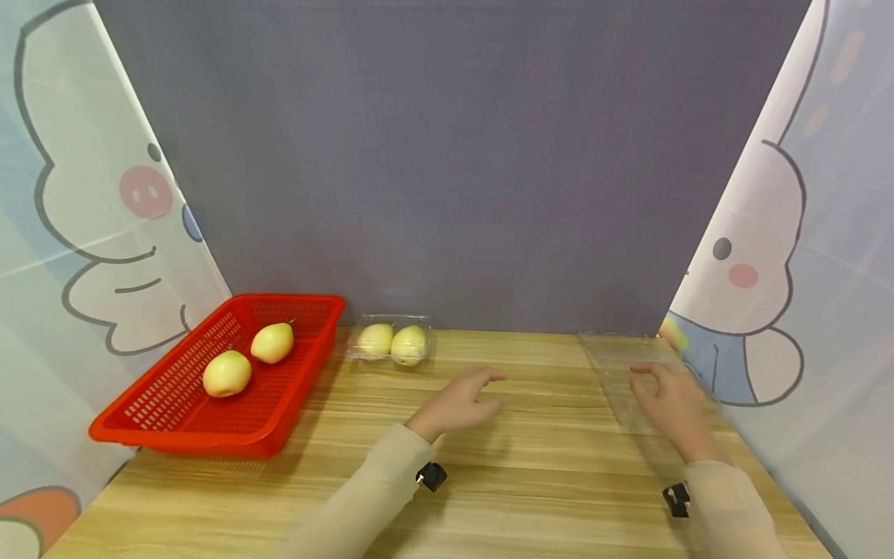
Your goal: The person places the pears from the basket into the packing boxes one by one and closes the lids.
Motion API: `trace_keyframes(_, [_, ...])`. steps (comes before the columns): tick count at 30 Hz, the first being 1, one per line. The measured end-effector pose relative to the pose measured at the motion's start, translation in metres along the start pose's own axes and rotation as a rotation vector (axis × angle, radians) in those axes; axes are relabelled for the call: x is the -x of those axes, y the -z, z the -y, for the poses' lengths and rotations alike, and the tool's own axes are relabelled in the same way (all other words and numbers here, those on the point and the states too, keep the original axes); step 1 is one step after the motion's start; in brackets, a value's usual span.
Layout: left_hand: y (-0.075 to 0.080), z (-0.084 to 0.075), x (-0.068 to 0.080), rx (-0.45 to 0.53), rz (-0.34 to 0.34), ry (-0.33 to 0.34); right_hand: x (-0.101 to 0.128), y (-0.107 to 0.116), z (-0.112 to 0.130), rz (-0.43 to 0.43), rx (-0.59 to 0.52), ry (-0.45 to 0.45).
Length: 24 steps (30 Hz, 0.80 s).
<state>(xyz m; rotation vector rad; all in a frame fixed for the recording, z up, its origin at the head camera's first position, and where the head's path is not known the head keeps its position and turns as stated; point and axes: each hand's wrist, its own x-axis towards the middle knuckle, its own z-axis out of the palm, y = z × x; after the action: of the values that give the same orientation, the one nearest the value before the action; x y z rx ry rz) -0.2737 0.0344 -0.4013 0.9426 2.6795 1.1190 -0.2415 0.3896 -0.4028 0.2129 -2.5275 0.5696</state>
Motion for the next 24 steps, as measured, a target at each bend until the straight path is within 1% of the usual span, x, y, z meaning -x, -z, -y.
trace_keyframes(3, [-0.008,-0.002,-0.003,0.024,0.023,-0.009,0.005,0.002,-0.015,-0.016,0.013,-0.023])
trace_keyframes(6, [-0.016,-0.004,-0.005,0.052,0.036,0.011,0.009,0.004,-0.028,-0.035,0.027,-0.029])
trace_keyframes(8, [-0.02,-0.007,-0.005,0.06,0.038,0.023,0.012,0.006,-0.035,-0.054,0.041,-0.03])
trace_keyframes(11, [-0.024,-0.009,-0.005,0.05,0.037,0.02,0.016,0.01,-0.043,-0.065,0.052,-0.053])
trace_keyframes(18, [-0.029,-0.012,-0.007,0.069,0.062,0.013,0.023,0.017,-0.06,-0.026,0.067,-0.162])
trace_keyframes(21, [-0.032,-0.012,-0.011,0.072,0.067,0.006,0.025,0.019,-0.067,0.002,0.081,-0.22])
trace_keyframes(24, [-0.036,-0.013,-0.014,0.088,0.076,0.009,0.025,0.021,-0.074,0.034,0.066,-0.259])
